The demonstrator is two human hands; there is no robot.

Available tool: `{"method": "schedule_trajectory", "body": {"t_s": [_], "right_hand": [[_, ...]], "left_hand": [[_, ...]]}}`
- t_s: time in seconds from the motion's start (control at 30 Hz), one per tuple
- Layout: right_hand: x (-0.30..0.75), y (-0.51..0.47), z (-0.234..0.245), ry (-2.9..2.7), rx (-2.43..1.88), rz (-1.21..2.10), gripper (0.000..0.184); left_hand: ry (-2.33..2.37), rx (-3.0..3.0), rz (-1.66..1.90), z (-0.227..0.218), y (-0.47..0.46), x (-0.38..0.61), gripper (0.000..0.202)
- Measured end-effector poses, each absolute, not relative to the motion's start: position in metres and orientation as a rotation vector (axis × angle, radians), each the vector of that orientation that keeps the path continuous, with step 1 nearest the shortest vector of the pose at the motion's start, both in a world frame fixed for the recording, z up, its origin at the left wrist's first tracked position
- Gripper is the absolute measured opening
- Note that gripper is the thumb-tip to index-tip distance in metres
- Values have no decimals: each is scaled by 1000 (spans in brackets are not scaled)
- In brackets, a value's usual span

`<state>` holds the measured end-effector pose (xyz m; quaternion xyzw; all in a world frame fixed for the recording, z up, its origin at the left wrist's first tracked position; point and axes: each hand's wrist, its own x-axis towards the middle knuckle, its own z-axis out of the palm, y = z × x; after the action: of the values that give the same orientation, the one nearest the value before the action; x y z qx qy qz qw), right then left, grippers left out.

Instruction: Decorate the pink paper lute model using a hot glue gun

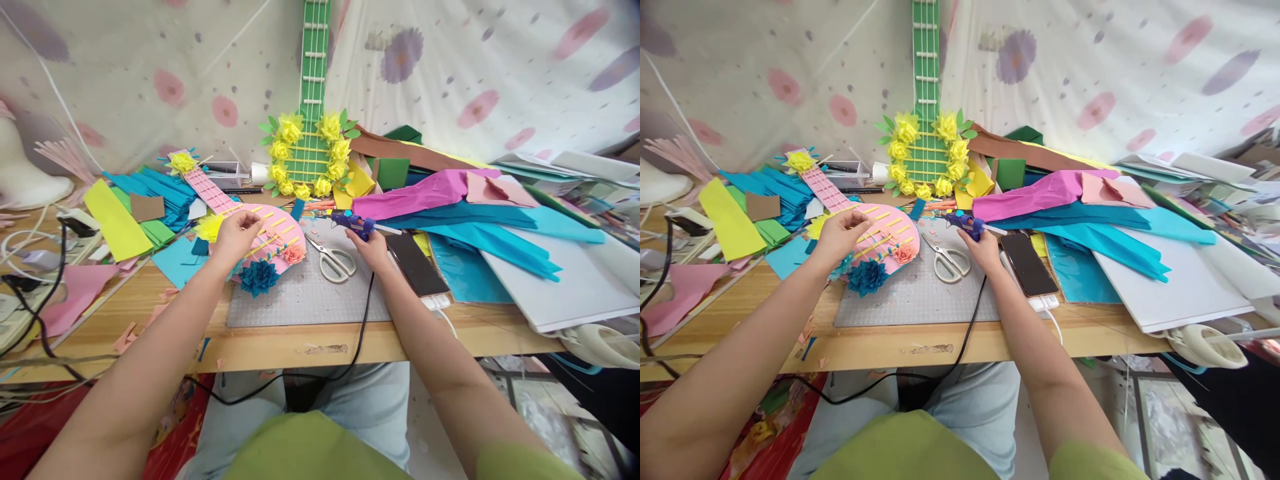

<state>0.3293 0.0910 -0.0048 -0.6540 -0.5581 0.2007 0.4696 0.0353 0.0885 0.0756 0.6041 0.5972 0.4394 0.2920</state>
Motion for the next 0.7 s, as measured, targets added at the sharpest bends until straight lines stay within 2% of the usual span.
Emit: {"method": "schedule_trajectory", "body": {"t_s": [0.13,0.27,0.4,0.53,0.7], "right_hand": [[331,87,-16,-1335,-1609,421,63],[331,88,-17,-1357,-1858,342,60],[330,87,-12,-1481,-2068,324,53],[328,85,-9,-1512,-2114,323,51],[328,83,-8,-1526,-2100,334,51]], "left_hand": [[1587,1608,1125,73,88,36,13],[1767,1633,1045,67,89,34,13],[1587,1510,1112,62,91,37,12],[1445,1352,1144,61,91,44,12],[1634,1489,1022,66,89,41,10]]}}
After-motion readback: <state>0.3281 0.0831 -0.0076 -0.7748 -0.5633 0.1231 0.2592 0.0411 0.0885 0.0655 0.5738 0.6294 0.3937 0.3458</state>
